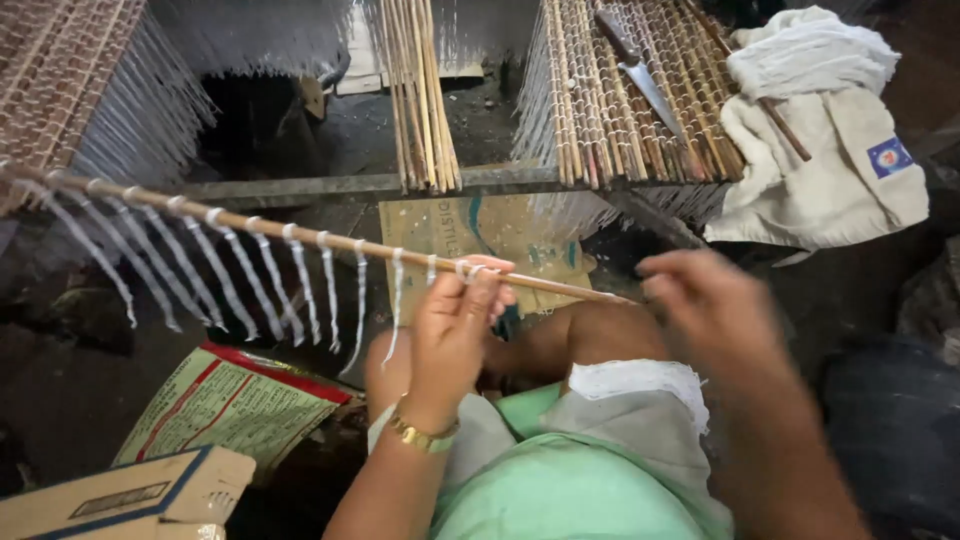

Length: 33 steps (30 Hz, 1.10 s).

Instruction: The person sits on the floor and repeatedly ties white threads onto a wooden stick using both hands. They pull the threads taut, form loops, and secure them along the stick's length. The person occasionally adjusts the stick and the bundle of threads while continuing the tying process.

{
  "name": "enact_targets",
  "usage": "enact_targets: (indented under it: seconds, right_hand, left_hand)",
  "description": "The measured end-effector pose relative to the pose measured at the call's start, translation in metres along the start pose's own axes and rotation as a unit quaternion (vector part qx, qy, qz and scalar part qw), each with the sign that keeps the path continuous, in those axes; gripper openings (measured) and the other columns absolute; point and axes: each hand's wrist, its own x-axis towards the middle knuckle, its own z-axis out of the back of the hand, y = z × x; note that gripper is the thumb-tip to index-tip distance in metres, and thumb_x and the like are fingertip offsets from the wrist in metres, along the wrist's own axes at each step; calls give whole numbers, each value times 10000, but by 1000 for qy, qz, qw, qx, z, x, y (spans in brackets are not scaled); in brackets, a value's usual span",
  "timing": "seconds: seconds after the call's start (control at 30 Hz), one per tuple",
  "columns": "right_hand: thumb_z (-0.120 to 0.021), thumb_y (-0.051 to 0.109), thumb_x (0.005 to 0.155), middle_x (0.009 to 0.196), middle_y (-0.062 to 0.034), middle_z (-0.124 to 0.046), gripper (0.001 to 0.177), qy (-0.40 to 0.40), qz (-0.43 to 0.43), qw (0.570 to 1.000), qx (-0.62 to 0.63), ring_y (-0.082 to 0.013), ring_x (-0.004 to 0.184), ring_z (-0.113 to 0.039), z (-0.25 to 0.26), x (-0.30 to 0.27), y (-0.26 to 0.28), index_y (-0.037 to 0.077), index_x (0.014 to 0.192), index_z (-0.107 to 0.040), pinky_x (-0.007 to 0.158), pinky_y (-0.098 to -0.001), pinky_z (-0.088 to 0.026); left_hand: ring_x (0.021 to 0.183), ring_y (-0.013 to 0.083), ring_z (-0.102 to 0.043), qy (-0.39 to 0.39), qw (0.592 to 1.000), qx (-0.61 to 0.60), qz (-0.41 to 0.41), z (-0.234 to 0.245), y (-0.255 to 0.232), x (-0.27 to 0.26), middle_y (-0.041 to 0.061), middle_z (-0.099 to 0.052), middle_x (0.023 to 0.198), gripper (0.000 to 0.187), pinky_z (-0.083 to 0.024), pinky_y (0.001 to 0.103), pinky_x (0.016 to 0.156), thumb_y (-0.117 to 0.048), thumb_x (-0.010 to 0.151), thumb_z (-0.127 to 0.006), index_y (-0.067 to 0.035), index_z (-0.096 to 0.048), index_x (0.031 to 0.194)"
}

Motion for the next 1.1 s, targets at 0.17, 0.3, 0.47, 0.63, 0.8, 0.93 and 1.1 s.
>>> enact_targets:
  seconds: [0.17, 0.3, 0.47, 0.63, 0.8, 0.93, 1.1]
  right_hand:
    - [-606, 11, 942, 1081, -80, -717, 270, 23, 356, 934, 11, -215, 993, -681, 5, -18, 40, 72, 1186, -706, 898, -326, -534]
    - [-492, 162, 1031, 1059, -127, -682, 248, 51, 345, 936, 51, -269, 958, -676, -16, -20, 54, 31, 1194, -626, 856, -368, -516]
    - [-507, 177, 1029, 1069, -107, -675, 269, 37, 337, 940, 41, -247, 972, -676, -9, -15, 49, 43, 1228, -628, 850, -356, -512]
    - [-523, 167, 1030, 1062, -102, -690, 263, 32, 363, 931, 36, -248, 979, -669, -2, -12, 49, 35, 1213, -657, 877, -356, -510]
    - [-544, 238, 1021, 1038, -51, -697, 218, 44, 295, 954, 26, -196, 956, -696, -7, -12, 43, 84, 1132, -651, 836, -331, -513]
    - [-675, 122, 940, 883, -103, -707, 216, 29, 310, 947, 85, -288, 792, -748, -8, -4, 34, 74, 1147, -716, 728, -361, -622]
    - [-563, 87, 1004, 917, -128, -661, 283, 12, 354, 934, 44, -330, 857, -703, -6, -5, 34, 94, 1239, -720, 782, -424, -593]
  left_hand:
    - [833, 84, -610, 40, 999, -32, -15, -21, 9, -2, 53, -661, 916, 243, -490, 200, 730, -199, 1076, -535, -14, -661, 1170]
    - [1087, 144, -598, 93, 994, 5, -62, -38, 7, -5, 42, -615, 1122, 181, -508, 283, 998, -237, 1057, -578, -78, -622, 1130]
    - [1069, 137, -626, 95, 995, 35, -23, -25, 7, -7, 46, -659, 1118, 201, -533, 280, 942, -220, 1031, -609, -59, -650, 1143]
    - [938, 139, -659, 67, 995, 60, -46, -20, 11, -6, 12, -683, 954, 169, -535, 294, 906, -252, 1045, -589, -98, -653, 1021]
    - [614, 180, -485, 160, 901, -377, 144, -31, 38, -6, 145, -538, 872, 357, -406, 250, 598, -302, 1096, -447, -60, -483, 836]
    - [634, 136, -440, 99, 873, -456, 140, -35, 63, -10, 114, -481, 876, 251, -322, 201, 491, -279, 1102, -413, -86, -470, 951]
    - [641, 123, -397, 92, 869, -477, 94, -35, 54, -8, 85, -422, 904, 174, -291, 187, 505, -282, 1114, -401, -122, -467, 1107]
